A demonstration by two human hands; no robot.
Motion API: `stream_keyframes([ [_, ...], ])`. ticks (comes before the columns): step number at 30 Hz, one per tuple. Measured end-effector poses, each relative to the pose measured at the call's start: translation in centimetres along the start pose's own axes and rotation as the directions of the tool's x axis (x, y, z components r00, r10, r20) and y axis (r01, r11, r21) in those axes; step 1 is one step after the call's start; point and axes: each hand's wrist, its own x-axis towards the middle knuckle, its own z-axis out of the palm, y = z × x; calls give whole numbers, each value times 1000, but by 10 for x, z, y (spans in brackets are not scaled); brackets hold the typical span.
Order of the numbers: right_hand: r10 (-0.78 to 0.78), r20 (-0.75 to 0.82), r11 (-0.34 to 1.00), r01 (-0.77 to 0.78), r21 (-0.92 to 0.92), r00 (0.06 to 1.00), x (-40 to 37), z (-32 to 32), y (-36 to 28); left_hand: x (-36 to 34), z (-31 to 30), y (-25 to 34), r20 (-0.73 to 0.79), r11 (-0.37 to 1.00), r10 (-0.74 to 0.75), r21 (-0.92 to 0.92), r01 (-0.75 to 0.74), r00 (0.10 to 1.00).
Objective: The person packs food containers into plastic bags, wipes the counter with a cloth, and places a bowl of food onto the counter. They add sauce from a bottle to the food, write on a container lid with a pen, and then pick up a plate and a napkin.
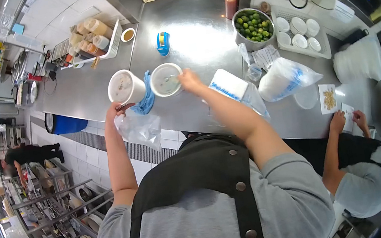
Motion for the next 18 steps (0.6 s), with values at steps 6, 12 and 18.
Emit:
stream_keyframes([
  [6,-93,-228,966,143,214,969,-36,-93,-25,-1,88,9,-101,999,-33,-46,28,994],
  [12,-154,-252,903,239,356,955,-73,-133,-101,51,185,-25,75,999,-33,17,32,997],
  [18,-53,-230,949,121,292,972,-40,-123,-61,62,257,-64,149,998,-70,20,68,986],
])
